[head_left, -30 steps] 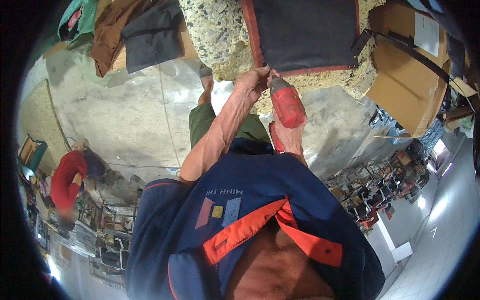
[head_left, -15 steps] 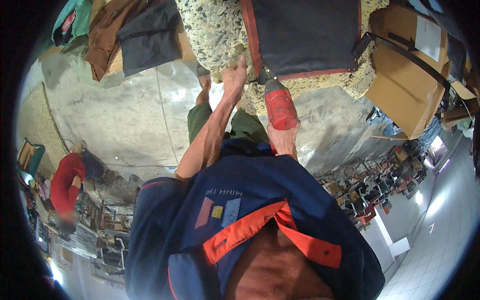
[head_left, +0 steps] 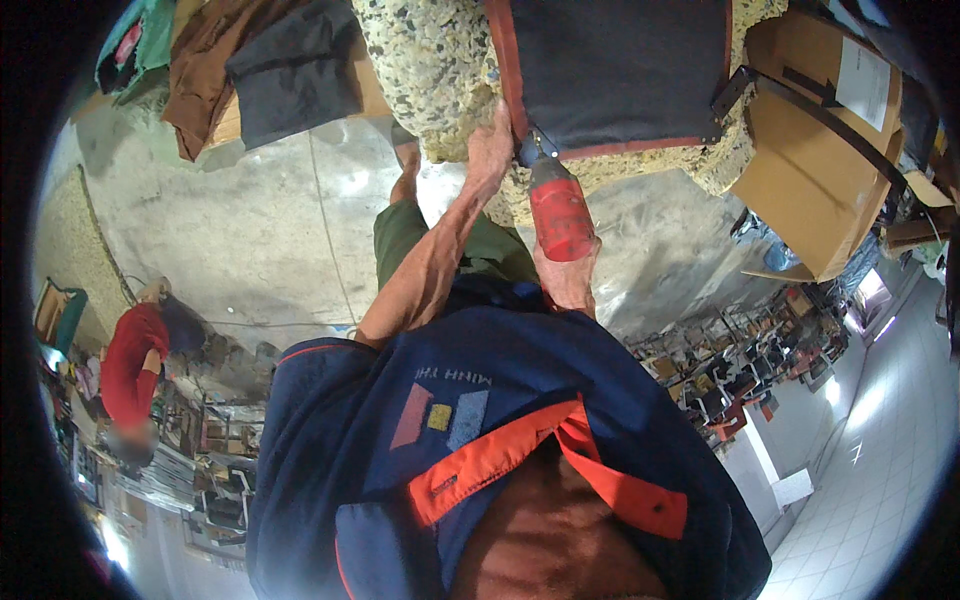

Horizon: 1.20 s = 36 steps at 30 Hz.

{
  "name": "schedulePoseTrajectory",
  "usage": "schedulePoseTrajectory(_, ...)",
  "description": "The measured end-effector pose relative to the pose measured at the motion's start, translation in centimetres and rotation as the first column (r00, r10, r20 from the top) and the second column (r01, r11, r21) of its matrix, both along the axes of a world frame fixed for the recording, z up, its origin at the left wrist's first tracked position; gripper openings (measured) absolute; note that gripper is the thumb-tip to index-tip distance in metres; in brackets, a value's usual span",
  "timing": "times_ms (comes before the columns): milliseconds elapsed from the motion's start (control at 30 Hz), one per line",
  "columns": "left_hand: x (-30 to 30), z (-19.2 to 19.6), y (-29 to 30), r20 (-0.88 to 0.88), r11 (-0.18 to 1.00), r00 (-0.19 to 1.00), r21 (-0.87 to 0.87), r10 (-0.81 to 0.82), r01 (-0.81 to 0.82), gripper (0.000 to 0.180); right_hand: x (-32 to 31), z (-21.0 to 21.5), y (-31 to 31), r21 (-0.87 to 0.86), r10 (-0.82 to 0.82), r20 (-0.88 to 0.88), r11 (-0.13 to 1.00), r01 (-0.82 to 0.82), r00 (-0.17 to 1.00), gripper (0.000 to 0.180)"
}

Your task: The person handles a brown leather chair seat, positioning it and then using a red cordless drill to fasten screws into the underside of the seat. The person works on the seat while it rests on a foam block, securing multiple screws around the edges.

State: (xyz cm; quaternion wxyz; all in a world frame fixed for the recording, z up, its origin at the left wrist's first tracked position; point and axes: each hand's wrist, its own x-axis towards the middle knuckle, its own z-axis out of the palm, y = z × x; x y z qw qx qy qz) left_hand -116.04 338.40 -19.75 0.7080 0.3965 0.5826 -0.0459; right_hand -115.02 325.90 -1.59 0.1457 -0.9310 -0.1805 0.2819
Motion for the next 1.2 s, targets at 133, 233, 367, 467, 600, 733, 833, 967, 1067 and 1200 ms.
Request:
schedulePoseTrajectory(133,-0.1,0.5,0.1,-0.018,1.000,1.000,0.005,-0.010,0.010,0.092,0.3,-0.2,0.3,-0.036,0.087,-0.021,0.996,-0.087,0.996,0.021)
schedulePoseTrajectory(233,-0.1,0.5,0.2,-0.022,1.000,1.000,-0.009,-0.019,0.019,0.091,0.4,0.0,0.9,-0.020,0.006,-0.019,1.000,-0.006,1.000,0.020)
schedulePoseTrajectory(367,0.0,0.4,0.1,-0.003,0.999,1.000,-0.025,0.023,-0.024,0.090,0.8,0.7,1.9,-0.040,-0.018,0.007,0.999,0.018,1.000,0.015)
schedulePoseTrajectory(467,0.0,0.6,-0.2,-0.013,1.000,1.000,0.015,0.015,-0.015,0.090,1.5,0.9,2.2,-0.139,-0.020,-0.046,0.990,0.013,0.999,0.018)
schedulePoseTrajectory(600,0.0,0.8,-0.2,-0.024,1.000,1.000,0.027,-0.012,0.012,0.089,2.2,0.7,2.4,-0.045,-0.030,-0.010,0.999,0.030,0.999,0.027)
schedulePoseTrajectory(733,-0.1,0.6,0.0,-0.033,0.999,0.999,-0.020,-0.029,0.028,0.083,2.3,0.4,2.4,-0.033,-0.126,-0.048,0.992,0.125,0.991,0.025)
schedulePoseTrajectory(833,-0.3,0.4,-0.1,-0.034,0.998,0.997,-0.017,-0.062,0.062,0.083,2.5,0.4,2.2,-0.067,-0.012,-0.050,0.998,0.008,0.999,0.026)
schedulePoseTrajectory(967,0.2,0.0,-0.9,-0.078,0.999,0.997,0.053,0.004,0.000,0.083,2.6,0.1,1.7,0.037,-0.129,-0.028,0.991,0.130,0.991,0.029)
schedulePoseTrajectory(1067,0.1,-0.1,-1.1,-0.082,1.000,0.997,0.029,0.004,-0.002,0.083,2.8,-0.1,1.4,-0.105,-0.082,-0.073,0.992,0.074,0.994,0.033)
schedulePoseTrajectory(1200,0.0,0.0,-0.6,-0.072,0.999,0.997,0.033,-0.018,0.020,0.082,3.8,-0.4,1.4,-0.200,-0.036,-0.094,0.980,0.017,0.995,0.037)
